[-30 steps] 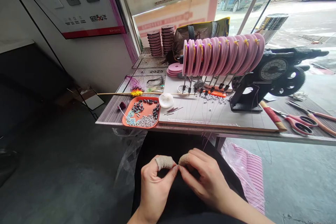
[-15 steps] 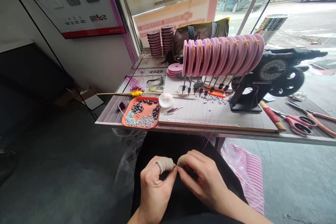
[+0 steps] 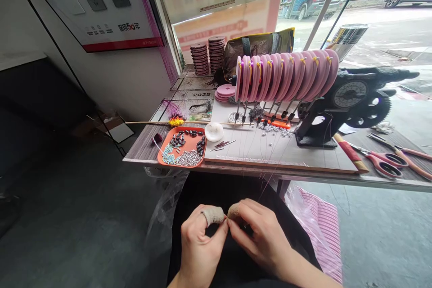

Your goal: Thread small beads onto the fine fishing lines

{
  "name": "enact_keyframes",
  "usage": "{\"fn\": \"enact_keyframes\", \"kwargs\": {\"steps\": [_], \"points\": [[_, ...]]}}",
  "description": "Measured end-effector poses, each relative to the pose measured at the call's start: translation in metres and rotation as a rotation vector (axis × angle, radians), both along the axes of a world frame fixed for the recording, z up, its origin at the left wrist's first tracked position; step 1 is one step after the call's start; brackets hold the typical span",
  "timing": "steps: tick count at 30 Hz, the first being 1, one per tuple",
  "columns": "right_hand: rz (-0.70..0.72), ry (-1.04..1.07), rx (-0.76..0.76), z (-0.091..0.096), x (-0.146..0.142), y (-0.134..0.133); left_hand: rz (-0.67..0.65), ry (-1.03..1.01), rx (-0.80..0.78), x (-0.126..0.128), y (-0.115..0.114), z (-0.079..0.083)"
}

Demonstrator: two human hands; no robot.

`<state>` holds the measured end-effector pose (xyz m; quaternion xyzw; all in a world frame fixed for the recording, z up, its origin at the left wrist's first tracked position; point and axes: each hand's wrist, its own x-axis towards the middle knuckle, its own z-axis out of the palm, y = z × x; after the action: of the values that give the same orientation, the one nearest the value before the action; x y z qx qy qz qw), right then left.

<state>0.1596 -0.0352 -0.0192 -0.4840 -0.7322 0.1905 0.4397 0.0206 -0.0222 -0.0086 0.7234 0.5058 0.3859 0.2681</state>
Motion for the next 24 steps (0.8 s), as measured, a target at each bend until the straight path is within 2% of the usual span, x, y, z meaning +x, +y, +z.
{"fn": "enact_keyframes", "kwargs": {"steps": [11, 19, 24], "points": [[0.016, 0.032, -0.016, -0.003, -0.002, 0.0, -0.019, 0.024, -0.001, -0.001, -0.002, -0.002], [-0.015, -0.044, 0.075, -0.007, -0.002, 0.001, -0.017, 0.03, 0.0, 0.001, -0.001, -0.001], [0.018, -0.076, 0.142, -0.014, -0.004, 0.0, 0.008, 0.009, 0.029, 0.001, -0.003, -0.01]]}}
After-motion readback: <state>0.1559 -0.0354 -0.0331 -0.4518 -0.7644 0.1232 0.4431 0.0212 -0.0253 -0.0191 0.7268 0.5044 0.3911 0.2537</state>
